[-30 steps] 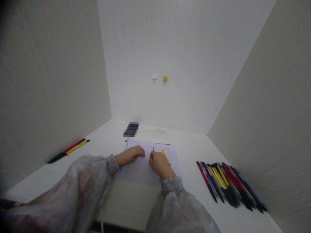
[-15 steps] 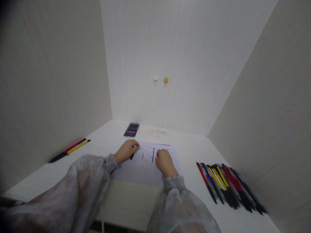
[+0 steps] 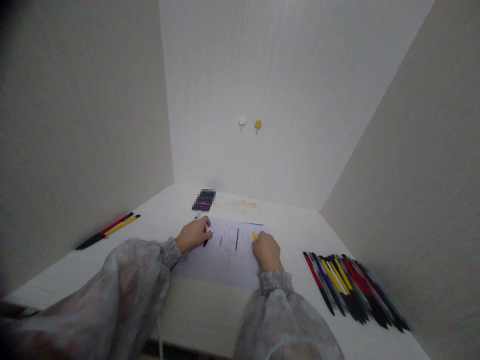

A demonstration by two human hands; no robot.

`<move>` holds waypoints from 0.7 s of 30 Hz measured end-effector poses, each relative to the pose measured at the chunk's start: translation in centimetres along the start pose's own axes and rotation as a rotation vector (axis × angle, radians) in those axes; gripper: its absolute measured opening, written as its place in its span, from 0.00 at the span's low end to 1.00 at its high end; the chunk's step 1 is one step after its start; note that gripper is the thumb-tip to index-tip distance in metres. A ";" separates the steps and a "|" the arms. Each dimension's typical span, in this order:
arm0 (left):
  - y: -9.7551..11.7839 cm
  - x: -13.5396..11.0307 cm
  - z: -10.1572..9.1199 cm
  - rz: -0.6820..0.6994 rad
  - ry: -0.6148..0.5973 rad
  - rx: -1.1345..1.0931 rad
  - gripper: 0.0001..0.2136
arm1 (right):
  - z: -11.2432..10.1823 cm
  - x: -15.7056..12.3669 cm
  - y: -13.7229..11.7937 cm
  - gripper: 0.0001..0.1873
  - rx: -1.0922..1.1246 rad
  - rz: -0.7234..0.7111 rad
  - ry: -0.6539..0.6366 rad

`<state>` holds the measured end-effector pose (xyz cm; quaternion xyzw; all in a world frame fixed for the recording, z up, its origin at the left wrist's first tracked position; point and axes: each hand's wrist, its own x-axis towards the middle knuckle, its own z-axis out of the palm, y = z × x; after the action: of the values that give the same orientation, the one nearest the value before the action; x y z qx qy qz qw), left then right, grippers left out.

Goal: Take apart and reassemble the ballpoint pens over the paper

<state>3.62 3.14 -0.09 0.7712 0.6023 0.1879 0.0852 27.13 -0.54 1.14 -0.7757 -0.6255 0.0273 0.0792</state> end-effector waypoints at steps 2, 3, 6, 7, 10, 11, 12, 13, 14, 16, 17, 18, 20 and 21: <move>0.0 0.1 0.1 0.001 -0.007 -0.003 0.12 | 0.0 0.0 0.1 0.11 -0.006 0.036 -0.016; 0.0 0.1 0.2 0.004 -0.009 -0.007 0.11 | 0.0 -0.1 0.1 0.11 -0.007 0.056 -0.023; 0.0 0.1 0.3 0.026 0.003 -0.024 0.10 | -0.2 -0.2 0.2 0.11 -0.009 0.082 -0.026; 0.0 0.1 0.4 0.028 0.010 -0.026 0.09 | -0.3 -0.2 0.2 0.11 -0.010 0.083 -0.024; 0.1 0.1 0.3 0.013 0.028 -0.027 0.08 | -0.6 -0.4 0.0 0.11 -0.012 0.077 0.001; 0.2 0.1 0.2 0.001 0.043 -0.029 0.08 | -0.7 -0.5 0.0 0.11 -0.008 0.079 0.028; 0.2 0.1 0.0 -0.008 0.074 -0.035 0.07 | -0.9 -0.6 -0.1 0.12 0.000 0.083 0.070; 0.2 0.1 -0.2 -0.016 0.121 -0.050 0.07 | -1.0 -0.7 -0.2 0.13 0.014 0.088 0.127; 0.2 0.2 -0.5 -0.031 0.183 -0.075 0.07 | -1.2 -0.7 -0.2 0.14 0.033 0.093 0.193; -0.1 0.6 -1.0 -0.086 0.322 -0.156 0.08 | -1.5 -0.7 -0.2 0.16 0.088 0.103 0.326; -0.4 0.8 -1.2 -0.125 0.385 -0.212 0.09 | -1.6 -0.7 -0.1 0.17 0.130 0.110 0.378; -0.8 1.1 -1.3 -0.169 0.431 -0.272 0.09 | -1.6 -0.6 0.1 0.18 0.183 0.120 0.416; -1.7 1.7 -1.2 -0.232 0.500 -0.394 0.09 | -1.4 -0.1 0.8 0.18 0.324 0.153 0.460; -2.2 2.0 -1.0 -0.277 0.519 -0.456 0.09 | -1.1 0.2 1.2 0.17 0.411 0.174 0.475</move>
<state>1.61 5.53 0.40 0.5702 0.6452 0.4931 0.1239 28.52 -0.68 2.06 -0.7789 -0.5021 -0.0222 0.3752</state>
